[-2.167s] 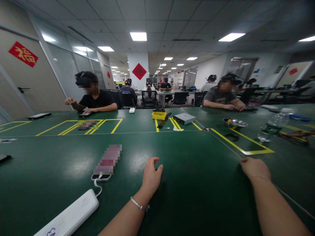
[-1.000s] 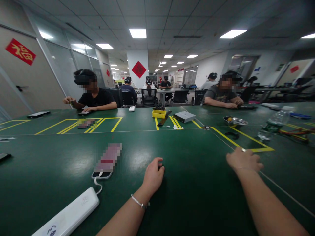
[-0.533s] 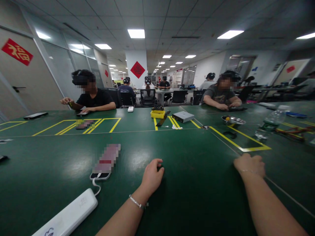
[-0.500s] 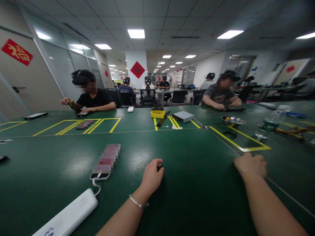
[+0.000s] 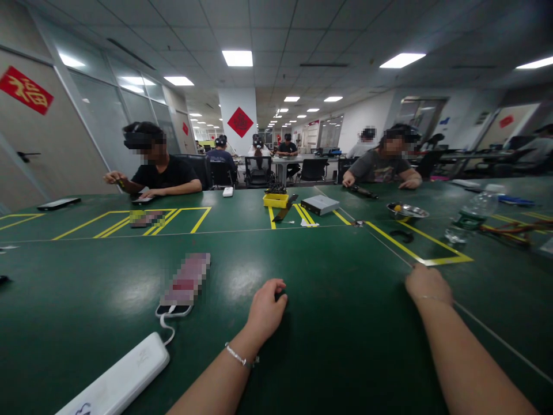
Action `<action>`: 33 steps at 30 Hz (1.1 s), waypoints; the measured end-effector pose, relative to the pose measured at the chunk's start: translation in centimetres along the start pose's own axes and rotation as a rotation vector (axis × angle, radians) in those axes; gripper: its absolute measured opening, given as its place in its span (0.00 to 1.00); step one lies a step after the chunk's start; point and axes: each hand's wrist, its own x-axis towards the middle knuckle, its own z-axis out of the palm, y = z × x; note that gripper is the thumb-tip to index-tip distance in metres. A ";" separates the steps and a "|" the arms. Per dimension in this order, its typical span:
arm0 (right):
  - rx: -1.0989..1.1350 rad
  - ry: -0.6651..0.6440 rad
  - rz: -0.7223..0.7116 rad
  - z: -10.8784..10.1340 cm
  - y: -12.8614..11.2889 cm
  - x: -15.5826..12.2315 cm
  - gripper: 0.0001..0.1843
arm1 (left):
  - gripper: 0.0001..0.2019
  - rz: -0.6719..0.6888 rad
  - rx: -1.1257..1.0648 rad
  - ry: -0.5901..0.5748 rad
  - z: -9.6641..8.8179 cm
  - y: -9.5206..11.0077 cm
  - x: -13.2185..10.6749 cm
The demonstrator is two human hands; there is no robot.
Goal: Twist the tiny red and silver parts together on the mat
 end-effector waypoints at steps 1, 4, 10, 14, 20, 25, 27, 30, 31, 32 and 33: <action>0.023 -0.029 0.013 -0.5 -0.7 -0.3 0.22 | 0.11 0.000 0.004 -0.002 0.0 0.0 0.0; 0.138 -0.114 -0.011 -1.6 -3.9 -1.4 0.20 | 0.11 0.015 0.046 -0.023 0.0 0.1 -0.1; 0.564 -0.397 -0.332 -1.0 -14.8 -8.0 0.09 | 0.17 0.028 0.078 -0.144 0.4 0.7 -0.7; 0.805 -0.543 -0.427 0.5 -19.3 -13.5 0.05 | 0.17 -0.001 0.023 -0.169 0.5 1.1 -0.9; 1.068 -0.698 -0.490 0.9 -18.5 -12.7 0.09 | 0.06 0.064 0.017 -0.109 0.5 1.3 -1.0; 0.332 -0.047 -0.468 -0.3 -11.8 -5.7 0.16 | 0.10 -0.002 -0.168 -0.045 0.4 0.7 -0.4; 0.099 0.089 -0.278 -0.2 -8.1 -3.2 0.21 | 0.10 -0.046 -0.287 -0.025 0.4 0.5 -0.1; 0.009 -0.062 0.063 0.4 -3.1 -0.7 0.25 | 0.10 -0.121 -0.466 -0.025 0.2 0.4 0.2; 0.021 -0.140 0.131 0.6 -2.0 -0.3 0.25 | 0.10 -0.147 -0.519 -0.027 0.1 0.5 0.2; 0.038 -0.204 0.170 0.7 -1.2 0.0 0.24 | 0.11 -0.174 -0.569 -0.027 0.1 0.5 0.3; 0.051 -0.242 0.189 0.8 -0.6 0.2 0.22 | 0.12 -0.201 -0.615 -0.027 -0.1 0.6 0.3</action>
